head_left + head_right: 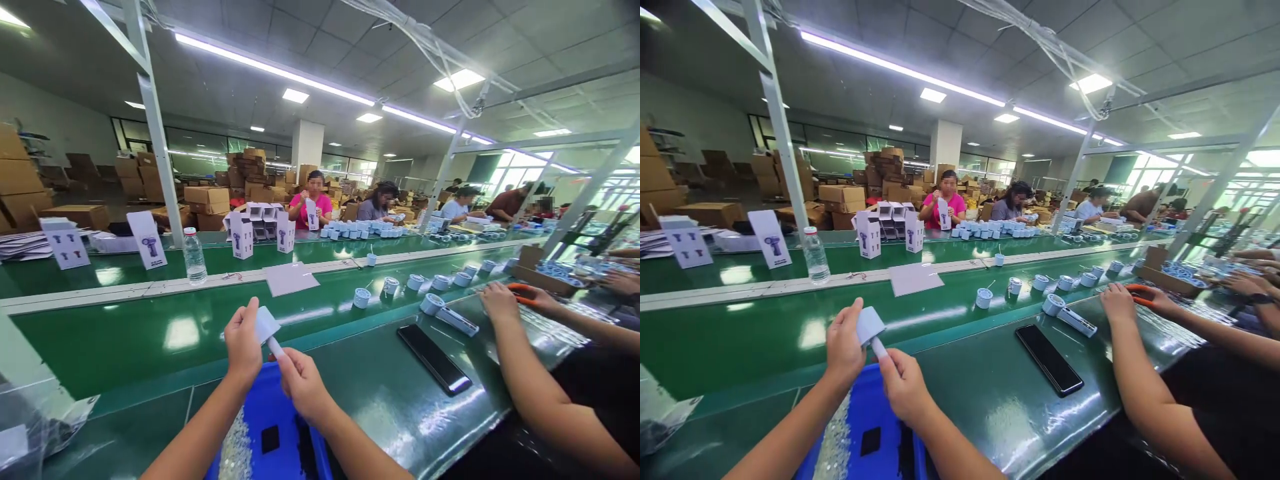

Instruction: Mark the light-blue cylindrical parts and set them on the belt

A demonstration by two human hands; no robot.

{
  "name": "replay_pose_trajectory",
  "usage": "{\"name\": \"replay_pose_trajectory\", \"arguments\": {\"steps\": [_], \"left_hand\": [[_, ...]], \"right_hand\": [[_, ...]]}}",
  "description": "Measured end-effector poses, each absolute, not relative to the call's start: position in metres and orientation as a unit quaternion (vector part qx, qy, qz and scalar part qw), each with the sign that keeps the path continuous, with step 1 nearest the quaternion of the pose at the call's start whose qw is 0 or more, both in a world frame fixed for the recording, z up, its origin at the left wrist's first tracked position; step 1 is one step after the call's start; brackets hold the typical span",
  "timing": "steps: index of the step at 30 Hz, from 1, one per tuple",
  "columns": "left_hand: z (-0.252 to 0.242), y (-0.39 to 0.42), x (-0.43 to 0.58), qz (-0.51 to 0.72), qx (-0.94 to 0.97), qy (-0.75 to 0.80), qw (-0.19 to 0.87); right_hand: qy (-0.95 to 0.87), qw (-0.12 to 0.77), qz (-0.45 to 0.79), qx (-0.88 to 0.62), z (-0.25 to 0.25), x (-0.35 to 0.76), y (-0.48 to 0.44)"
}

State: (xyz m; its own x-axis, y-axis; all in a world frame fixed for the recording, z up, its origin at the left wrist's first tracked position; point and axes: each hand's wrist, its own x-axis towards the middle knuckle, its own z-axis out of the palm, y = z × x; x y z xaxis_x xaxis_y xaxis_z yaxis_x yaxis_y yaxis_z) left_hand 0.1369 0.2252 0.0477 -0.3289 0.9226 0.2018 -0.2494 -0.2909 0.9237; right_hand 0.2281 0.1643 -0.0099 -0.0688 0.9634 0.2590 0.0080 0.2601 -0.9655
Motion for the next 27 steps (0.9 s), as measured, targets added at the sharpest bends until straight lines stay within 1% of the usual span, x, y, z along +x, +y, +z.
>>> {"name": "replay_pose_trajectory", "arguments": {"steps": [2, 5, 8, 10, 12, 13, 15, 17, 22, 27], "left_hand": [[0.050, 0.223, 0.138, 0.690, 0.435, 0.415, 0.404], [0.055, 0.225, 0.134, 0.614, 0.568, 0.412, 0.362], [0.062, 0.232, 0.120, 0.538, 0.659, 0.407, 0.333], [0.067, 0.238, 0.105, 0.540, 0.690, 0.408, 0.256], [0.073, 0.241, 0.089, 0.556, 0.717, 0.393, 0.152], [0.075, 0.241, 0.082, 0.557, 0.731, 0.379, 0.108], [0.078, 0.240, 0.071, 0.538, 0.762, 0.356, 0.055], [0.078, 0.239, 0.066, 0.518, 0.778, 0.352, 0.037], [0.076, 0.238, 0.066, 0.496, 0.797, 0.345, 0.033], [0.073, 0.239, 0.066, 0.507, 0.774, 0.379, 0.005]], "right_hand": [[-0.561, 0.553, 0.463, -0.406, -0.014, 0.226, 0.166], [-0.574, 0.587, 0.385, -0.422, -0.013, 0.231, 0.168], [-0.624, 0.562, 0.335, -0.428, -0.004, 0.240, 0.168], [-0.651, 0.531, 0.337, -0.425, 0.001, 0.245, 0.168], [-0.658, 0.515, 0.349, -0.424, 0.002, 0.247, 0.170], [-0.655, 0.516, 0.354, -0.424, 0.000, 0.248, 0.172], [-0.639, 0.528, 0.367, -0.422, -0.005, 0.248, 0.176], [-0.612, 0.547, 0.382, -0.425, -0.011, 0.249, 0.182], [-0.550, 0.583, 0.401, -0.443, -0.017, 0.254, 0.189], [-0.535, 0.590, 0.404, -0.451, -0.017, 0.255, 0.190]]}}
